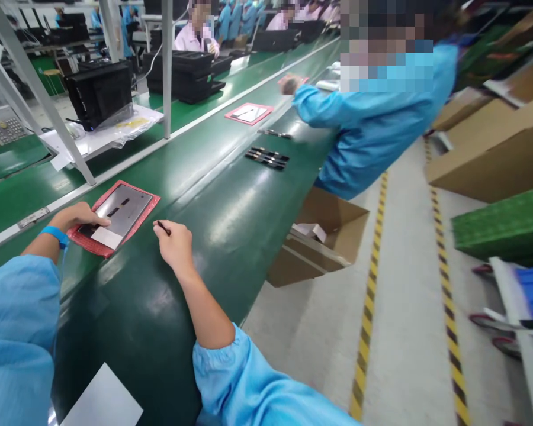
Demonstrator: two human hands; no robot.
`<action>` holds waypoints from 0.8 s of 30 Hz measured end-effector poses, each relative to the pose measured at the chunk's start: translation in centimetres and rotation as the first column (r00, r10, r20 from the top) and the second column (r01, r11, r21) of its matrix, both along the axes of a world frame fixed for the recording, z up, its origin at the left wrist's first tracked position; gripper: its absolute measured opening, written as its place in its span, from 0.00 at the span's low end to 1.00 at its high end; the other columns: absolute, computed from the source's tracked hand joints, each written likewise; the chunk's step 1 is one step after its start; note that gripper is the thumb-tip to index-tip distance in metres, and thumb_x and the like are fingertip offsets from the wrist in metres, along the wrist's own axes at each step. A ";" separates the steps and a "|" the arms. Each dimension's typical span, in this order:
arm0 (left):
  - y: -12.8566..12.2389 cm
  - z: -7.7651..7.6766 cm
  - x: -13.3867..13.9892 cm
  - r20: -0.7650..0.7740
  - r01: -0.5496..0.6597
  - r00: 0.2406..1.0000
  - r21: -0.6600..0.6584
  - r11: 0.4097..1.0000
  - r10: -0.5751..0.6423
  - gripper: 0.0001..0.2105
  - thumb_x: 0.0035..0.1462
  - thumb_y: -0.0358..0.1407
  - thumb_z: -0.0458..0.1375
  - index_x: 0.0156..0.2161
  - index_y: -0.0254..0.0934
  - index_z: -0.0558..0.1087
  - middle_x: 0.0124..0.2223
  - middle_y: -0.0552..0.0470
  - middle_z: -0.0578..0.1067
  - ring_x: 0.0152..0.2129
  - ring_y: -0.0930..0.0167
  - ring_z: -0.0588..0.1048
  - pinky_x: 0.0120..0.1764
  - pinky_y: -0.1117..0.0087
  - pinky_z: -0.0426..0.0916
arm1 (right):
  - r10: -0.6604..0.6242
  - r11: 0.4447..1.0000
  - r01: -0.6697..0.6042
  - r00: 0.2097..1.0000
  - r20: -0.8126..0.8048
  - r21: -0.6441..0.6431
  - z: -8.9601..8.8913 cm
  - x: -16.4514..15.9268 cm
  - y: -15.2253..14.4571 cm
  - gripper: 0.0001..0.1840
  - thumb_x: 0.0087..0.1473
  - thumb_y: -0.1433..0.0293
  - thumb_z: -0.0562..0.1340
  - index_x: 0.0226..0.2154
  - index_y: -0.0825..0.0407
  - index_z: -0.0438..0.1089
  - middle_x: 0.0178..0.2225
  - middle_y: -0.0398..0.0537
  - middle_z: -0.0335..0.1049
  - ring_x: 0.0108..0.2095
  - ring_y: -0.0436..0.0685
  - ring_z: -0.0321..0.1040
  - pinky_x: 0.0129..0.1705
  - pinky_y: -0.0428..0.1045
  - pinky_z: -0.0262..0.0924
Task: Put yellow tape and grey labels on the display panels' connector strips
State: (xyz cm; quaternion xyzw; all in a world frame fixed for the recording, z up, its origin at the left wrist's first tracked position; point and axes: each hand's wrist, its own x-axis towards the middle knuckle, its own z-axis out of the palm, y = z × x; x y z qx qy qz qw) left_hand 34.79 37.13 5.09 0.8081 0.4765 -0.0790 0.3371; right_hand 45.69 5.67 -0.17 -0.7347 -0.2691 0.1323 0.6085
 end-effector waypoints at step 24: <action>-29.5 3.2 -13.5 0.748 -0.307 0.305 -0.508 0.804 0.589 0.13 0.59 0.44 0.66 0.43 0.37 0.76 0.39 0.50 0.83 0.36 0.67 0.82 0.47 0.64 0.77 | 0.181 0.983 -0.170 0.924 -0.337 0.062 -0.7 -2.2 -5.0 0.28 0.71 0.51 0.61 0.26 0.53 0.74 0.20 0.44 0.68 0.17 0.48 0.57 0.20 0.46 0.55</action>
